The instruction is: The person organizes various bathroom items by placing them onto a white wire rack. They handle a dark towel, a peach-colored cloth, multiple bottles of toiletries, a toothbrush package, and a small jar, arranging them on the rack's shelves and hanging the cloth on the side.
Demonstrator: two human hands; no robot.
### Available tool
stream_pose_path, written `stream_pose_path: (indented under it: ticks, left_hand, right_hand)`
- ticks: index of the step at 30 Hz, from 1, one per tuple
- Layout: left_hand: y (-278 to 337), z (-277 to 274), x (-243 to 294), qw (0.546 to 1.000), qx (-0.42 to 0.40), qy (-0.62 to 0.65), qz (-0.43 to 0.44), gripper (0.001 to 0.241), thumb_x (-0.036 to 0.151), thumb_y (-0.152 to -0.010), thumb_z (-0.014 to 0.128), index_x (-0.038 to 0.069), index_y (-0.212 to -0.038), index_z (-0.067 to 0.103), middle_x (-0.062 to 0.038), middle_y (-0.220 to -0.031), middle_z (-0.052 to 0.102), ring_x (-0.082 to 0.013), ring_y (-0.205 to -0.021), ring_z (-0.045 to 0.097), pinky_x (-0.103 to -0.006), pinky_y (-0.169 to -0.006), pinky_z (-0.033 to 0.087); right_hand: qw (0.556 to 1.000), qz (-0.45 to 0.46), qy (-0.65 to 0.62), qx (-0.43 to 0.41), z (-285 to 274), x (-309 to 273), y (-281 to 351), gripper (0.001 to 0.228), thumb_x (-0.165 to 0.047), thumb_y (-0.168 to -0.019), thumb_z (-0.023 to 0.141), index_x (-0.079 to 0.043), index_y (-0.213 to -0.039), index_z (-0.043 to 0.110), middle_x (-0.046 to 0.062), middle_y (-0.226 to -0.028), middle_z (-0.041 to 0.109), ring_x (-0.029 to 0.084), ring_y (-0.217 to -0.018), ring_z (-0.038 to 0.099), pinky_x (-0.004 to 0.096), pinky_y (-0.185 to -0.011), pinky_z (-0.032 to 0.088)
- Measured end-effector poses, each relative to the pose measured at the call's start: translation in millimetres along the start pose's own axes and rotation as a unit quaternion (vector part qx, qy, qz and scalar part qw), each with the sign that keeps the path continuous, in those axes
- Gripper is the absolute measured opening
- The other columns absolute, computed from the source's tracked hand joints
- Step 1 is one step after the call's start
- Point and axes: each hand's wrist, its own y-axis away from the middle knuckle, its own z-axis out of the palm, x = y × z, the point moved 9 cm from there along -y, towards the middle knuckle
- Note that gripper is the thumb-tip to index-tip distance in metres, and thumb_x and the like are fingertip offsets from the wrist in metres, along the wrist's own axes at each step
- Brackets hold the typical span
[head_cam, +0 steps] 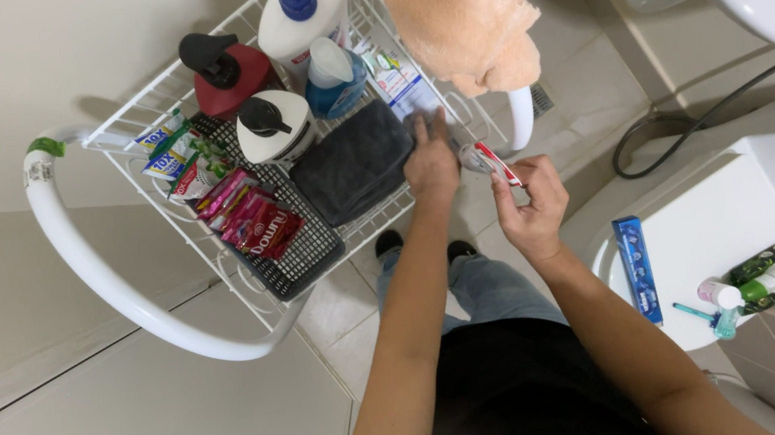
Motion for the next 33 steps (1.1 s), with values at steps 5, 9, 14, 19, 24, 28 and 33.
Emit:
stream_pose_path:
  ticks: [5, 9, 14, 19, 24, 28, 33]
  left_hand:
    - [0, -18, -4, 0.995, 0.037, 0.092, 0.017, 0.076, 0.021, -0.102, 0.054, 0.035, -0.163, 0.01, -0.016, -0.17, 0.009, -0.0456, -0.113, 0.068, -0.0535, -0.093, 0.061]
    - [-18, -2, -13, 0.997, 0.004, 0.078, 0.009, 0.07, 0.028, -0.104, 0.05, 0.04, -0.162, 0.012, -0.014, -0.171, 0.008, -0.0444, -0.116, 0.068, -0.0515, -0.093, 0.061]
    - [-10, -3, -13, 0.994, 0.03, 0.105, -0.022, 0.072, 0.035, -0.104, 0.053, 0.049, -0.16, 0.011, -0.022, -0.163, 0.025, -0.0476, -0.114, 0.068, -0.0533, -0.093, 0.06]
    - [-18, 9, -12, 0.99, 0.018, 0.132, -0.043, 0.073, 0.045, -0.103, 0.053, 0.049, -0.16, 0.007, -0.026, -0.156, 0.037, -0.0484, -0.12, 0.064, -0.0528, -0.099, 0.056]
    - [-14, -1, -12, 0.979, 0.049, 0.185, -0.07, 0.074, 0.046, -0.101, 0.056, 0.049, -0.16, 0.011, -0.025, -0.151, 0.043, -0.045, -0.126, 0.061, -0.0501, -0.103, 0.053]
    - [-14, 10, -20, 0.976, 0.096, 0.184, -0.061, 0.075, 0.046, -0.096, 0.065, 0.048, -0.158, 0.022, -0.023, -0.142, 0.051, -0.0426, -0.119, 0.066, -0.0494, -0.097, 0.056]
    - [-8, 7, -23, 0.984, 0.126, 0.101, -0.079, 0.075, 0.037, -0.094, 0.071, 0.05, -0.155, 0.031, -0.027, -0.14, 0.052, -0.0435, -0.104, 0.072, -0.0506, -0.085, 0.061]
  right_hand:
    - [1.0, -0.007, -0.004, -0.007, 1, -7, -9, 0.006, -0.003, -0.092, 0.08, -0.001, -0.092, 0.074, 0.017, -0.082, 0.064, 0.034, -0.062, 0.057, 0.039, -0.059, 0.043]
    - [1.0, -0.003, 0.003, -0.006, 3, -4, -8, 0.007, -0.004, -0.093, 0.08, -0.001, -0.092, 0.074, 0.017, -0.082, 0.064, 0.033, -0.062, 0.057, 0.04, -0.059, 0.043]
    - [1.0, -0.004, -0.003, -0.007, 3, -2, -8, 0.008, -0.003, -0.093, 0.081, 0.0, -0.092, 0.074, 0.018, -0.083, 0.064, 0.033, -0.062, 0.057, 0.039, -0.058, 0.044]
    - [1.0, 0.002, -0.001, -0.002, 2, 0, -7, 0.008, -0.004, -0.094, 0.08, 0.0, -0.091, 0.074, 0.017, -0.083, 0.064, 0.032, -0.062, 0.056, 0.038, -0.058, 0.043]
    - [1.0, 0.01, 0.002, 0.002, 1, 6, -4, 0.008, -0.005, -0.094, 0.08, 0.0, -0.092, 0.073, 0.017, -0.083, 0.064, 0.032, -0.061, 0.057, 0.038, -0.058, 0.043]
    - [1.0, 0.015, -0.001, 0.001, 1, 6, -7, 0.008, -0.005, -0.093, 0.081, -0.001, -0.091, 0.074, 0.016, -0.082, 0.064, 0.031, -0.061, 0.057, 0.037, -0.058, 0.043]
    - [1.0, 0.015, -0.01, 0.0, 0, 4, -11, 0.01, -0.005, -0.093, 0.081, -0.001, -0.089, 0.073, 0.016, -0.08, 0.063, 0.032, -0.06, 0.056, 0.038, -0.057, 0.042]
